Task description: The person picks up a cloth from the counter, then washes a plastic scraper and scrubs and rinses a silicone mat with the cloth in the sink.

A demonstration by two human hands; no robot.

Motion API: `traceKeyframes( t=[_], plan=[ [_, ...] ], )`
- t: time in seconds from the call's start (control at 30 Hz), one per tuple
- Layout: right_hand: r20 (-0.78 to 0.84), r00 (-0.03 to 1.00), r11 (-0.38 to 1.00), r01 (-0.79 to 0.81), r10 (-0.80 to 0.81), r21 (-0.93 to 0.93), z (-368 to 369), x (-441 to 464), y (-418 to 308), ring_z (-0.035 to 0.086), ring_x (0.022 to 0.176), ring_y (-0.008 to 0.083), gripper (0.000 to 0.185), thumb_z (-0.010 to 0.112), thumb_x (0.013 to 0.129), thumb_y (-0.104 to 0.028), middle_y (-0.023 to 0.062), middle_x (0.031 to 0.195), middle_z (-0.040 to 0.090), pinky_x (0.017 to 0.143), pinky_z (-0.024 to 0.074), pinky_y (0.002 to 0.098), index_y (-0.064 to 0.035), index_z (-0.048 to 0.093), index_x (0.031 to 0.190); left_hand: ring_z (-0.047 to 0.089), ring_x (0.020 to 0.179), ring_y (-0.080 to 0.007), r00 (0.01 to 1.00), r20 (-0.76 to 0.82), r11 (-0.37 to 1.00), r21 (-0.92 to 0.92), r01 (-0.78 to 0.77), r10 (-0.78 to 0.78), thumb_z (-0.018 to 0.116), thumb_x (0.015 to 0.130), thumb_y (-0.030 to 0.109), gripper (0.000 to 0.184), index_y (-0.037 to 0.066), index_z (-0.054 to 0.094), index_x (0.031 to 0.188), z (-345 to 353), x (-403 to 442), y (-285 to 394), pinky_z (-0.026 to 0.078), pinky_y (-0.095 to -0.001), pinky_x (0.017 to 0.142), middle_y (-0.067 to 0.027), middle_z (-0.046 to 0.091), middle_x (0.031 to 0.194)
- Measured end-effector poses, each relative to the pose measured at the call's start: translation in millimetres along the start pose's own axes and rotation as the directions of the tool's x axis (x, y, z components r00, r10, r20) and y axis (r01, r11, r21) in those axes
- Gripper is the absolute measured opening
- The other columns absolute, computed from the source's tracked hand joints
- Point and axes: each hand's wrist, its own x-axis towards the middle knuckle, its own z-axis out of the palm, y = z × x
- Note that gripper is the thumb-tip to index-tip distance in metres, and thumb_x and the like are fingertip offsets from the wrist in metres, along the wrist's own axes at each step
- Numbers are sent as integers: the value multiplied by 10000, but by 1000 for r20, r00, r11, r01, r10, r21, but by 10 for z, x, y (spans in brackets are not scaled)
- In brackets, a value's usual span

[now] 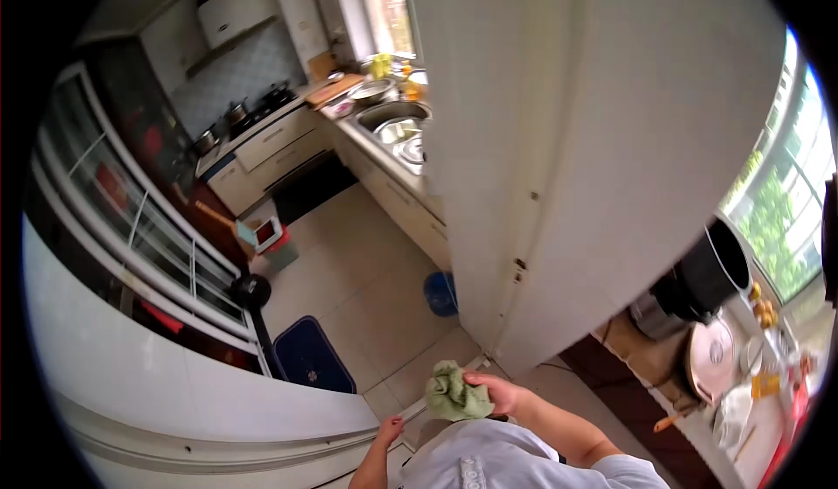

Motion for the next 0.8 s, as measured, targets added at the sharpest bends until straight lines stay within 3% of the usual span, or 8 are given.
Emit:
traceKeyframes(
  t=[0.13, 0.27, 0.43, 0.57, 0.6, 0.73, 0.77, 0.8],
  plan=[
    [-20, 998, 997, -65, 65, -36, 136, 767, -231, 490, 1212, 212, 572, 546, 918, -349, 66, 1350, 482, 1027, 389, 372, -114, 353, 1403, 659, 730, -164, 992, 42, 980, -150, 128, -123, 606, 879, 255, 290, 65, 615, 1099, -82, 39, 148, 499, -293, 585, -89, 671, 861],
    [49, 993, 993, -109, 107, 39, -173, 1464, -504, 501, 1196, 180, 534, 544, 930, -359, 49, 1334, 492, 1003, 410, 347, -114, 394, 1380, 668, 833, -170, 905, 152, 836, -346, 426, -398, 596, 909, 306, 342, 94, 544, 1173, -419, 238, 411, 512, -275, 613, -76, 672, 942],
    [-210, 978, 966, -74, 22, -246, -528, 2671, -1132, 619, 954, 122, 365, 585, 911, -195, 22, 1109, 615, 738, 531, 272, -106, 508, 1256, 660, 926, -203, 961, 62, 823, -504, 262, -268, 580, 923, 243, 355, 74, 501, 1225, -1281, 1246, 1116, 530, -287, 670, -105, 644, 1059],
    [-307, 940, 970, 81, -150, -227, -640, 3777, -1894, 632, 870, 122, 299, 569, 916, -142, 27, 1021, 638, 724, 530, 264, -89, 539, 1209, 651, 929, -236, 960, -45, 827, -520, 212, -275, 571, 920, 240, 307, 78, 547, 1180, -2254, 2028, 1827, 536, -349, 748, -132, 652, 1032],
    [-289, 940, 956, 101, -182, -274, -622, 4032, -2119, 630, 869, 113, 287, 574, 921, -164, 33, 1026, 634, 717, 526, 262, -78, 542, 1193, 637, 956, -195, 970, -86, 860, -486, 157, -225, 574, 917, 294, 297, 140, 569, 1171, -2436, 1852, 2451, 505, -326, 768, -73, 656, 1054],
    [-264, 940, 941, 126, -214, -314, -470, 4860, -2959, 614, 795, 87, 259, 563, 936, -275, 3, 952, 633, 653, 513, 258, -92, 560, 1119, 631, 896, -161, 955, -280, 873, -484, -55, -95, 524, 954, 234, 258, 144, 551, 1194, -3128, 2282, 2448, 493, -304, 738, -39, 653, 1032],
    [-251, 940, 938, 148, -232, -314, -447, 5044, -3105, 606, 776, 85, 258, 561, 939, -295, -2, 928, 626, 653, 509, 260, -88, 562, 1093, 633, 906, -170, 931, -312, 843, -538, -10, -188, 539, 947, 239, 273, 140, 549, 1202, -3219, 2338, 2320, 497, -310, 736, -52, 648, 1048],
    [-267, 938, 938, 129, -221, -321, -432, 5202, -3231, 606, 776, 85, 258, 561, 939, -295, -2, 928, 626, 653, 509, 260, -88, 562, 1093, 638, 931, -187, 965, -210, 793, -610, -2, -160, 580, 926, 267, 359, 144, 520, 1257, -3388, 2558, 1754, 507, -348, 772, -71, 648, 1050]
  ],
)
